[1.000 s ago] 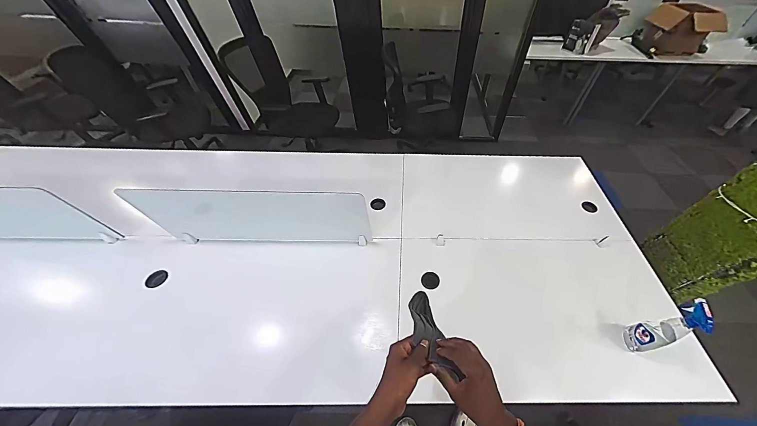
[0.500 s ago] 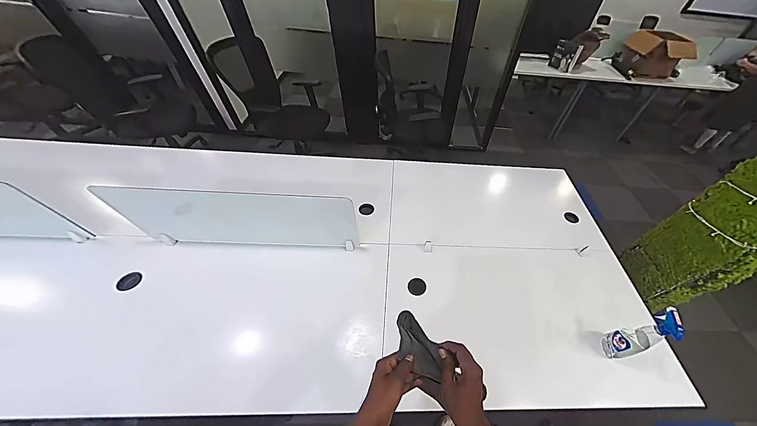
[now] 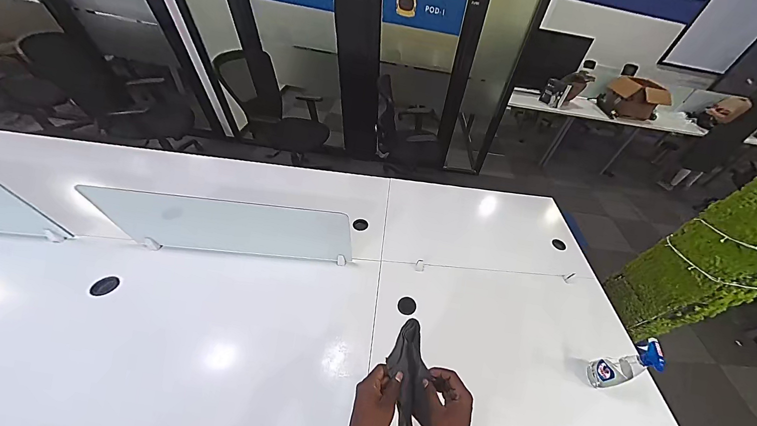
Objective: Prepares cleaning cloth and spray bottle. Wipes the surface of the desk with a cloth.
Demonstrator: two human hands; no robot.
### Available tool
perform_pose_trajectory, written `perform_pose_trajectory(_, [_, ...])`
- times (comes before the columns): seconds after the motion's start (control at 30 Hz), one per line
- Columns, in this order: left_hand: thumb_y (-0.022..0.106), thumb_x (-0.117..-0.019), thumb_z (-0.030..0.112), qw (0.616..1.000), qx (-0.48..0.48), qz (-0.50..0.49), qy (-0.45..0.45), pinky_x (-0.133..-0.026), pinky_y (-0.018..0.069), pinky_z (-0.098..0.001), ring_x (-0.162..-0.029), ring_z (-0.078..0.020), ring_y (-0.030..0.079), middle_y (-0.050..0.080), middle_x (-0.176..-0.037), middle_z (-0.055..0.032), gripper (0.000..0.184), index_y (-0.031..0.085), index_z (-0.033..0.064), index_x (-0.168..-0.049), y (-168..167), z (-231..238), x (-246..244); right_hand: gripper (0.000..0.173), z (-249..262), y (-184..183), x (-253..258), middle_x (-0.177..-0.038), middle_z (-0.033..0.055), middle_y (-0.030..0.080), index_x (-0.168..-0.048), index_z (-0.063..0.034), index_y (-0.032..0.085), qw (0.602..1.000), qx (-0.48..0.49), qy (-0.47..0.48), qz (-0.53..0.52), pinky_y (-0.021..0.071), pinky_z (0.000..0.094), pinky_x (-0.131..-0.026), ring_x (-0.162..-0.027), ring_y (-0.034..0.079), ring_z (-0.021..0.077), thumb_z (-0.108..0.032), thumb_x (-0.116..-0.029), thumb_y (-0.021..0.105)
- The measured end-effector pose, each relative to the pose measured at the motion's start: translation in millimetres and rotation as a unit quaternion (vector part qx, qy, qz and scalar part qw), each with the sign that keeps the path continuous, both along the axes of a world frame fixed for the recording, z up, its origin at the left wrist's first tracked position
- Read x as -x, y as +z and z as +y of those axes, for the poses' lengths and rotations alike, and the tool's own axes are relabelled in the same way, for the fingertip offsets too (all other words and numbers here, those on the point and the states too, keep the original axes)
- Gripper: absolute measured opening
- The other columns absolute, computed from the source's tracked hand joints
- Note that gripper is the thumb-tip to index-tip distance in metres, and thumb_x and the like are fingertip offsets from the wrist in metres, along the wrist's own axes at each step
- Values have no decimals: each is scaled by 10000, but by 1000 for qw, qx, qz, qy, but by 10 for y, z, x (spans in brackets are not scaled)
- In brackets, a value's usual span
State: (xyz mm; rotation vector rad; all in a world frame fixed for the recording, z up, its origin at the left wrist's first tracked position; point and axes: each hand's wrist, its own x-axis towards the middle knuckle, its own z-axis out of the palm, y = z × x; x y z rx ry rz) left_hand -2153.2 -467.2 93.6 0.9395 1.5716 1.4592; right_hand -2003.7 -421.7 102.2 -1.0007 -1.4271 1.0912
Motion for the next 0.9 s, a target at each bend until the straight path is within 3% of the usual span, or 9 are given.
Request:
perform_pose_trajectory(0.1, [616,-1003,195,997,6,60,57,-594,562,-310,-585,-113,641,668,-672,-32,185,669,22,-962,83,24,199,176,163,48,-115,-940,76,737,-1052,7,694,999,-5,-47,-12,629,278,-709,-803,720,135,29,-878,685])
perform_pose_trajectory(0.17, [593,-1021,202,993,2,77,88,-620,589,-323,-616,-122,664,688,-715,-50,217,676,2,-1008,137,43,391,207,310,97,-236,-950,72,718,-1098,9,664,996,-15,-83,-19,611,260,-707,-820,701,112,35,-894,658])
perform_pose_trajectory(0.33, [571,-1033,186,985,-20,98,137,-610,568,-264,-619,-86,651,667,-715,-41,206,655,-2,-1028,235,72,888,324,682,239,-548,-999,81,626,-1211,23,486,988,-35,-149,0,577,228,-674,-784,649,80,56,-910,599])
perform_pose_trajectory(0.47, [592,-1014,166,988,-39,71,133,-539,524,-235,-543,-69,601,623,-640,-12,187,656,10,-931,390,22,997,305,935,130,-739,-987,96,633,-1168,10,451,983,-33,-175,-41,564,251,-624,-730,643,100,55,-904,596])
perform_pose_trajectory(0.53, [603,-997,161,993,-47,44,99,-509,511,-237,-515,-77,585,610,-610,-4,181,650,25,-887,490,-24,922,330,1012,4,-771,-1010,127,646,-1197,28,479,979,-32,-173,-107,587,300,-673,-795,668,145,31,-899,621])
perform_pose_trajectory(0.63, [619,-980,176,999,-44,17,20,-501,514,-254,-510,-95,586,609,-599,-8,183,647,36,-866,617,-67,742,506,890,-19,-678,-1316,199,607,-1365,29,492,972,-64,-103,-203,568,435,-958,-1204,624,269,-103,-903,649])
perform_pose_trajectory(0.67, [623,-974,184,999,-40,15,-13,-511,517,-259,-519,-93,589,613,-607,-4,179,654,41,-873,657,-73,679,511,792,38,-586,-1348,181,603,-1369,12,509,974,-78,-68,-201,564,426,-987,-1241,613,256,-131,-904,664])
perform_pose_trajectory(0.8, [657,-970,182,988,-45,27,-147,-552,550,-274,-563,-86,622,668,-672,-9,164,690,40,-896,714,-112,409,390,234,419,-194,-1290,102,655,-1320,-35,602,970,-97,189,-114,582,362,-963,-1153,658,173,-124,-950,687])
perform_pose_trajectory(0.9, [668,-967,213,983,-45,48,-173,-551,518,-274,-561,-83,590,639,-661,-4,194,679,51,-862,661,-110,329,315,-9,464,-2,-1235,117,663,-1305,-25,631,961,-91,252,-69,604,344,-919,-1044,688,160,-112,-1003,632])
